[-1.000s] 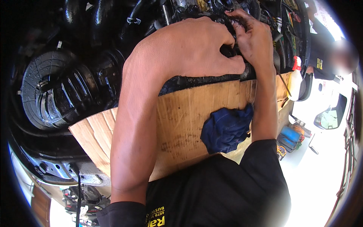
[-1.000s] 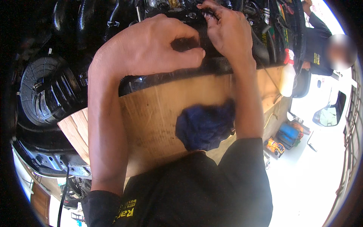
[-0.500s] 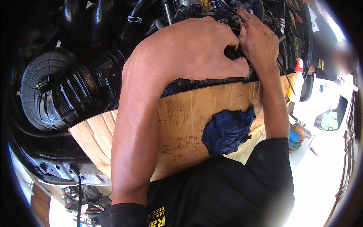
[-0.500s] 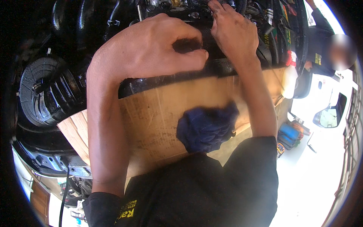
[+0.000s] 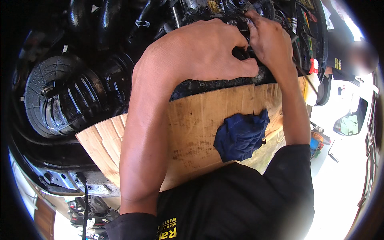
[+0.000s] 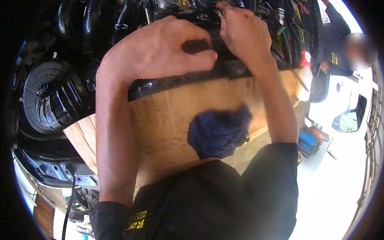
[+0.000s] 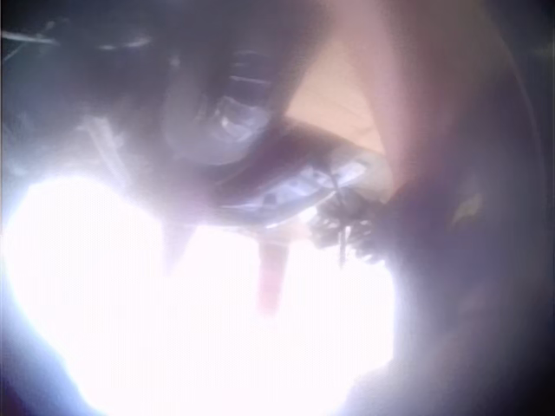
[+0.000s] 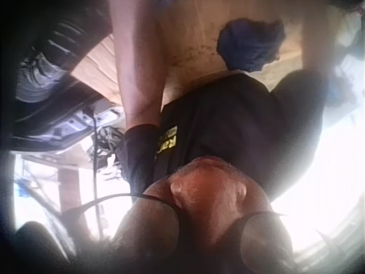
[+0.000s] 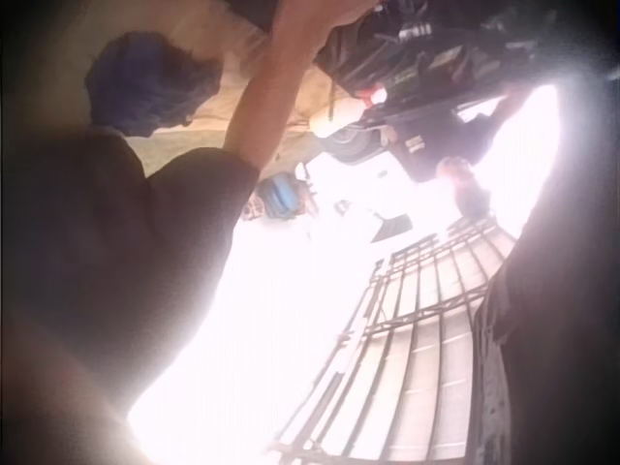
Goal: The person works inside a car engine bay, using a screwdriver to adjust components and a yellow funnel to pour liquid into the engine. The person manipulates hoses and engine parts while another person stands nearby.
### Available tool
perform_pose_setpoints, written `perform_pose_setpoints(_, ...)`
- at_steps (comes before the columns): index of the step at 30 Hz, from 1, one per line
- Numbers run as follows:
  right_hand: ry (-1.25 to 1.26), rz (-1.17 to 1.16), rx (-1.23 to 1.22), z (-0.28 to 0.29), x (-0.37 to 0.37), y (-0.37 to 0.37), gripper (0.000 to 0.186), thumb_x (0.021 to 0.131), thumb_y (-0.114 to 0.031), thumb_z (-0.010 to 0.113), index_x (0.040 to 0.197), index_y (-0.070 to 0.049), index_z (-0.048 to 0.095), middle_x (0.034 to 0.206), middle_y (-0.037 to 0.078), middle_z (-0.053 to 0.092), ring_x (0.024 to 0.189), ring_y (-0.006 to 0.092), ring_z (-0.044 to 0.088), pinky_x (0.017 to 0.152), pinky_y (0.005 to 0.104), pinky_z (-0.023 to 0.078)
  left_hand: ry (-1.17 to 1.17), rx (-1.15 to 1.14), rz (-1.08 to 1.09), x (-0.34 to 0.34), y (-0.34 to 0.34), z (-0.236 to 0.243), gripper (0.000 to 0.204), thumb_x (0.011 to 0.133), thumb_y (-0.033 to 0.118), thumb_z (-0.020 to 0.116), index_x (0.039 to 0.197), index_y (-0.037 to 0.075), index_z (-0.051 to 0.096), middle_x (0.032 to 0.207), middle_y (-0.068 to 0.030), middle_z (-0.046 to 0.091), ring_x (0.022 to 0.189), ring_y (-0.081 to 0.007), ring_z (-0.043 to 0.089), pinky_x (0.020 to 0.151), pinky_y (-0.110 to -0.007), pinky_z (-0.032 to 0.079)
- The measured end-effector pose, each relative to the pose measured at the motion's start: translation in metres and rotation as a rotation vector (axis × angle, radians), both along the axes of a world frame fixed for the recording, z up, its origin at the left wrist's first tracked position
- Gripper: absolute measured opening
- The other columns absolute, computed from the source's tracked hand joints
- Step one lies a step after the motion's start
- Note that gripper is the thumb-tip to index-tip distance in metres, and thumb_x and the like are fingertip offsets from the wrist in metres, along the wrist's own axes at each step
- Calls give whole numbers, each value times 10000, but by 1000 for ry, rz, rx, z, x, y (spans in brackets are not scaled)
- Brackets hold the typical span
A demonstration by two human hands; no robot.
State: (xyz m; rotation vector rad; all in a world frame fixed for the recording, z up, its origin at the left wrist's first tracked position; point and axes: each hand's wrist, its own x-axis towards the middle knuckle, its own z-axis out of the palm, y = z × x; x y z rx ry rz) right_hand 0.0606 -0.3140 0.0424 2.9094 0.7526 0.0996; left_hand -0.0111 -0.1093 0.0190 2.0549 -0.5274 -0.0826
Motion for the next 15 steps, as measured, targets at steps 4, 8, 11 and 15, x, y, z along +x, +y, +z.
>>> perform_pose_setpoints(4,-121,14,6,-14,-8,-1,307,1016,-197,588,1296,-133,698,1101,188,760,1018,428,721,869,508,584,50,55,-55,-1,3,7,404,917,409,696,1022,34,805,933,-224,756,870,-387,740,842,-438,590)
perform_pose_setpoints(8,-108,46,-93,-6,-5,6,312,1013,-211,603,1301,-124,686,1134,181,755,1006,431,723,859,510,590,77,26,-22,-2,3,6,529,863,503,705,1001,6,821,847,-256,750,807,-391,753,844,-434,614)
perform_pose_setpoints(11,-321,245,-280,-16,1,-19,207,972,-259,630,1068,-103,727,940,147,749,805,353,722,731,484,584,37,13,-20,-1,2,5,540,864,510,702,1000,1,820,857,-259,751,817,-391,756,847,-437,614)
perform_pose_setpoints(15,-275,638,-457,-12,24,-55,221,934,-306,659,1006,-122,758,835,123,737,698,308,714,646,450,579,70,14,-30,0,1,3,551,865,516,700,1010,-1,819,881,-264,754,849,-393,758,862,-439,610)
